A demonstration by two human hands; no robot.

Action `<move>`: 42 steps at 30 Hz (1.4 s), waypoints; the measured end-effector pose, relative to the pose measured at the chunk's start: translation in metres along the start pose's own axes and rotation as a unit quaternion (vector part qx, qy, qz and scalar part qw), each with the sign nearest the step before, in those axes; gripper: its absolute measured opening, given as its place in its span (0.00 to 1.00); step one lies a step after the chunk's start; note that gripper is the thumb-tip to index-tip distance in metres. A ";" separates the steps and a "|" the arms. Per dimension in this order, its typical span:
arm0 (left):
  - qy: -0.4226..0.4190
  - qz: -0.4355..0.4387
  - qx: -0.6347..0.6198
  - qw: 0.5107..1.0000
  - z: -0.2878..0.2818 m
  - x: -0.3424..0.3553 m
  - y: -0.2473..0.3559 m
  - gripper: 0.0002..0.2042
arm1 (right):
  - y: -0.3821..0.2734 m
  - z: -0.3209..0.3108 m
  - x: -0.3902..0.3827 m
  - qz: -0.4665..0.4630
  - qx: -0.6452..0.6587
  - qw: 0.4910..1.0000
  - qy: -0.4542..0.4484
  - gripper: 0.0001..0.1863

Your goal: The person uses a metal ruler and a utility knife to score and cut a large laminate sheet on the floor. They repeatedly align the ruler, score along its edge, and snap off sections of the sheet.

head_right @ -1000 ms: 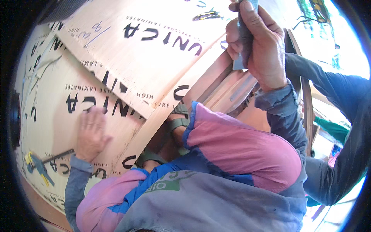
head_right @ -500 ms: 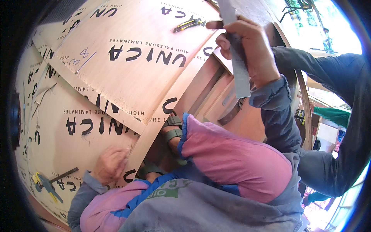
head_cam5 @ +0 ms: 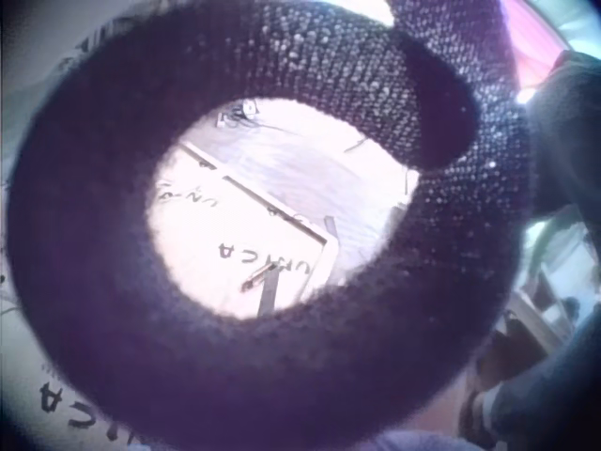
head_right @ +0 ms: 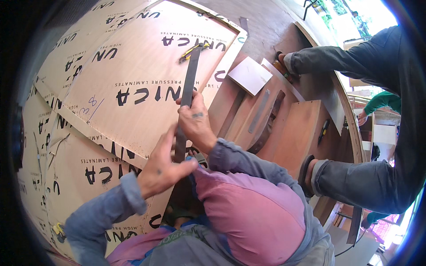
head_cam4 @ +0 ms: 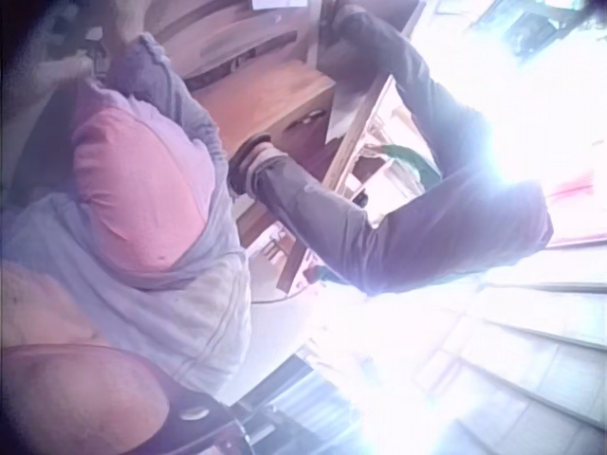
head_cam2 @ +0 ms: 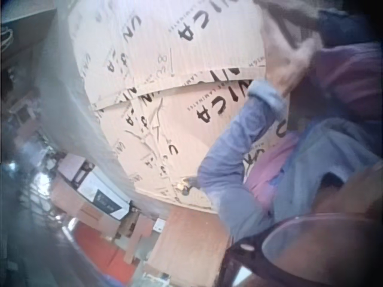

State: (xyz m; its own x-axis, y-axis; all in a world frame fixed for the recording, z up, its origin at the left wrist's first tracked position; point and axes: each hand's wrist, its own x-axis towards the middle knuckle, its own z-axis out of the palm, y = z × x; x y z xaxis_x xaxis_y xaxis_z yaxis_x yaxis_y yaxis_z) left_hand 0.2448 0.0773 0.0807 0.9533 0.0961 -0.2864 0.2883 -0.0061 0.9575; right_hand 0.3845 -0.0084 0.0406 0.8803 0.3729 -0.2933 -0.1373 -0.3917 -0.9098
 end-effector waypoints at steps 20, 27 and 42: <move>0.025 -0.098 0.135 0.986 0.081 0.072 -0.012 0.28 | 0.083 -0.109 0.245 -0.068 -0.286 0.956 -0.006 0.25; 0.089 -0.100 0.068 0.989 0.062 0.094 -0.010 0.28 | 0.110 -0.106 0.264 -0.126 -0.296 0.943 -0.080 0.26; 0.090 -0.096 0.094 0.987 0.065 0.088 -0.059 0.28 | 0.103 -0.075 0.257 -0.116 -0.460 0.875 -0.096 0.29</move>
State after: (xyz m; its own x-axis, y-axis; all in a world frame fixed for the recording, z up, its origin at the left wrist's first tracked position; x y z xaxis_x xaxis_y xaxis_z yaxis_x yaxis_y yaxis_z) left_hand 0.3177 0.0219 -0.0035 0.8534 0.2880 -0.4344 0.4890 -0.1540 0.8586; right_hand 0.6309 -0.0161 -0.1069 0.7320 0.6312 -0.2565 0.5355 -0.7657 -0.3562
